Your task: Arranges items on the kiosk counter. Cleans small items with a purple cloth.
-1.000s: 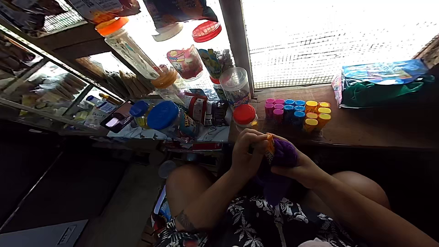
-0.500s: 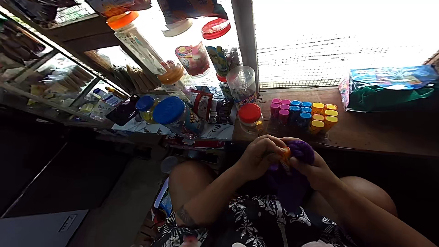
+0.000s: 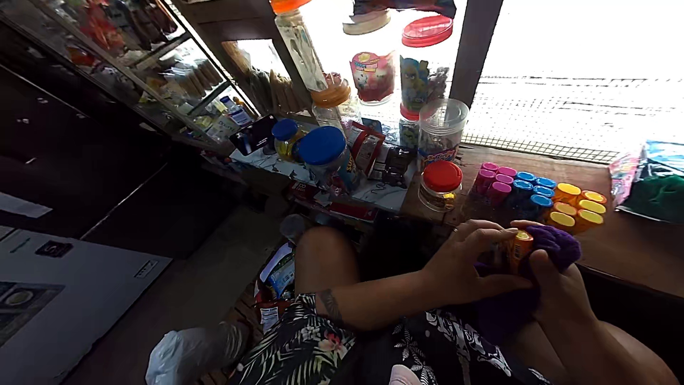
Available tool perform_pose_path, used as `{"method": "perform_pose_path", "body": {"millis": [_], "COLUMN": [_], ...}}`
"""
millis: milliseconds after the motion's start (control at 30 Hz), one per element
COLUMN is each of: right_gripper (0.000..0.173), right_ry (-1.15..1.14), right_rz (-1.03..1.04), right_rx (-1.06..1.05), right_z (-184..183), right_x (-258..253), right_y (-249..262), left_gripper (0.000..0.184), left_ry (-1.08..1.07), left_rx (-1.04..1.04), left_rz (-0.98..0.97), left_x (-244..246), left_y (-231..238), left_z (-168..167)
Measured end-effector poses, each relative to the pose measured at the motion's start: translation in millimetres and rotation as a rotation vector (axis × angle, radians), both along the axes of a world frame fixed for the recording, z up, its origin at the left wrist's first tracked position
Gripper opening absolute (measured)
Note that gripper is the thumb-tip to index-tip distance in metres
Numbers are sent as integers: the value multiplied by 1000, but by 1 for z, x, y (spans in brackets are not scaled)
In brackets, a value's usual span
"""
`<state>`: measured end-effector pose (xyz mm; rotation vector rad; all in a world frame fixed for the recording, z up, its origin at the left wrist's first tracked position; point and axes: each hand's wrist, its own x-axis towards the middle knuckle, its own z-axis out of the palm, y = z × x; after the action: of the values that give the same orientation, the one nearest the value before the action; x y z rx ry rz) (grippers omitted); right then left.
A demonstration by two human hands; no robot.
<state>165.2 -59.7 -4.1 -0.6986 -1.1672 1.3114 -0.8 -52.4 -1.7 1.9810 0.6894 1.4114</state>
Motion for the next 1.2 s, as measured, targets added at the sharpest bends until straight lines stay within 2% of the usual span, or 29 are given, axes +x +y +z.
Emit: {"method": "perform_pose_path", "body": {"millis": [267, 533, 667, 833, 967, 1067, 1200], "right_gripper": [39, 36, 38, 44, 43, 44, 40], "right_ry": [-25, -51, -77, -71, -45, -32, -41], "right_rz": [-105, -180, -209, -263, -304, -323, -331], "right_rx": [-52, -21, -11, -24, -65, -64, -4], "right_z": [5, 4, 1, 0, 4, 6, 2], "right_x": [-6, -7, -6, -10, -12, -12, -11], "right_y": [-2, -2, -3, -4, -5, -5, -4], "left_gripper": [55, 37, 41, 50, 48, 62, 47], "left_ry": [-26, -136, -165, -92, -64, -28, -1], "left_rx": [-36, -93, -155, -212, -204, -200, -130], "left_rz": [-32, -92, -92, -87, -107, -116, -97], "left_x": [7, 6, 8, 6, 7, 9, 7], "left_y": [-11, -12, -14, -14, -16, -17, -11], "left_z": [-14, -13, -10, -9, -8, -8, -7]}}
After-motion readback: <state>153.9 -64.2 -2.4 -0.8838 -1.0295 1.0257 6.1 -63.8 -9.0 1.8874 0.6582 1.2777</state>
